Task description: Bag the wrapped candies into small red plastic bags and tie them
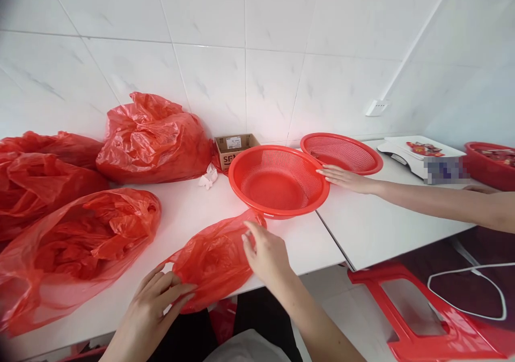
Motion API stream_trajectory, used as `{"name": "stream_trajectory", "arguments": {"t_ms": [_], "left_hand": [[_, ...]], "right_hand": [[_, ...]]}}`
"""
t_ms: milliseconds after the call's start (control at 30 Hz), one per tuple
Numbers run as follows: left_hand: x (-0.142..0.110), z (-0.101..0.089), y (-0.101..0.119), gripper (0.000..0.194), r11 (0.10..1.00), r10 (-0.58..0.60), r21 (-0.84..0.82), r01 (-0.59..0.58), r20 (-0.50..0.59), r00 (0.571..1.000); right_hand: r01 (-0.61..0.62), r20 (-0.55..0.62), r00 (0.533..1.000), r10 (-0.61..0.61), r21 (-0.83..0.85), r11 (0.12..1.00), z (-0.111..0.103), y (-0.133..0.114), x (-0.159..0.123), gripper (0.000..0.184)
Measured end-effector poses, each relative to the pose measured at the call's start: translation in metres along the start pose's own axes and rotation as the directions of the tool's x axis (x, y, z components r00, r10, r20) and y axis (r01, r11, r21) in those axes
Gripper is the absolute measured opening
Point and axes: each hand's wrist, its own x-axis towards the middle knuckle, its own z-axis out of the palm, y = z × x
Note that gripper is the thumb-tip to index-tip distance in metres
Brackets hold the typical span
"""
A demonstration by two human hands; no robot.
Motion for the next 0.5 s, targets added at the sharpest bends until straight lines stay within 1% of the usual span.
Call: {"name": "stream_trajectory", "arguments": {"t_ms": [33, 67, 100, 133, 167, 200, 233, 267, 300, 333, 400, 433, 467, 500], "left_hand": [[0.003, 0.000, 0.003, 0.018, 1.000, 0.027, 0.009, -0.027, -0.003, 1.000], [0.006, 0.000, 0.005, 0.019, 0.998, 0.055, 0.017, -0.055, -0.001, 0.999], [0.008, 0.000, 0.007, 0.020, 0.997, 0.074, 0.024, -0.074, 0.000, 0.997], [0.010, -0.001, 0.007, 0.022, 0.996, 0.084, 0.033, -0.084, 0.002, 0.996], [0.011, -0.003, 0.007, 0.023, 0.995, 0.087, 0.044, -0.087, 0.002, 0.996], [0.010, -0.006, 0.005, 0.023, 0.995, 0.081, 0.060, -0.081, -0.002, 0.997], [0.009, -0.009, 0.002, 0.021, 0.995, 0.066, 0.080, -0.066, -0.004, 0.998], [0.006, -0.013, -0.001, 0.018, 0.993, 0.045, 0.106, -0.044, -0.003, 0.999], [0.003, -0.017, -0.005, 0.015, 0.991, 0.014, 0.135, -0.014, -0.002, 1.000], [0.000, -0.022, -0.009, 0.014, 0.987, -0.016, 0.163, 0.015, 0.004, 1.000], [-0.004, -0.027, -0.012, 0.019, 0.979, -0.083, 0.190, 0.076, 0.030, 0.996], [-0.005, -0.028, -0.011, 0.023, 0.976, -0.118, 0.190, 0.108, 0.038, 0.992], [-0.004, -0.027, -0.008, 0.025, 0.971, -0.154, 0.187, 0.146, 0.029, 0.988], [-0.001, -0.025, -0.004, 0.027, 0.967, -0.184, 0.181, 0.182, -0.004, 0.983]], "right_hand": [[0.094, 0.002, 0.996, -0.094, 0.043, 0.995, 0.002, -0.007, -0.002, 0.035], [0.188, 0.036, 0.981, -0.191, 0.072, 0.979, 0.005, -0.013, -0.003, 0.033], [0.270, 0.104, 0.955, -0.278, 0.082, 0.959, 0.009, -0.018, -0.004, 0.031], [0.333, 0.199, 0.919, -0.341, 0.075, 0.940, 0.012, -0.020, -0.003, 0.031], [0.369, 0.301, 0.880, -0.366, 0.049, 0.928, 0.014, -0.021, -0.002, 0.031], [0.380, 0.397, 0.847, -0.354, 0.013, 0.925, 0.015, -0.018, 0.000, 0.036], [0.363, 0.473, 0.826, -0.309, -0.026, 0.931, 0.014, -0.014, 0.002, 0.044], [0.316, 0.526, 0.816, -0.238, -0.063, 0.946, 0.011, -0.009, 0.005, 0.054], [0.242, 0.557, 0.817, -0.149, -0.098, 0.965, 0.007, -0.003, 0.007, 0.061], [0.156, 0.570, 0.820, -0.054, -0.131, 0.979, 0.002, 0.003, 0.010, 0.062], [0.013, 0.566, 0.819, 0.098, -0.189, 0.982, -0.009, 0.012, 0.014, 0.055], [-0.021, 0.561, 0.816, 0.139, -0.212, 0.977, -0.015, 0.014, 0.016, 0.051], [-0.027, 0.557, 0.816, 0.154, -0.228, 0.973, -0.019, 0.014, 0.017, 0.050], [-0.015, 0.554, 0.820, 0.146, -0.234, 0.972, -0.022, 0.014, 0.018, 0.052]]}}
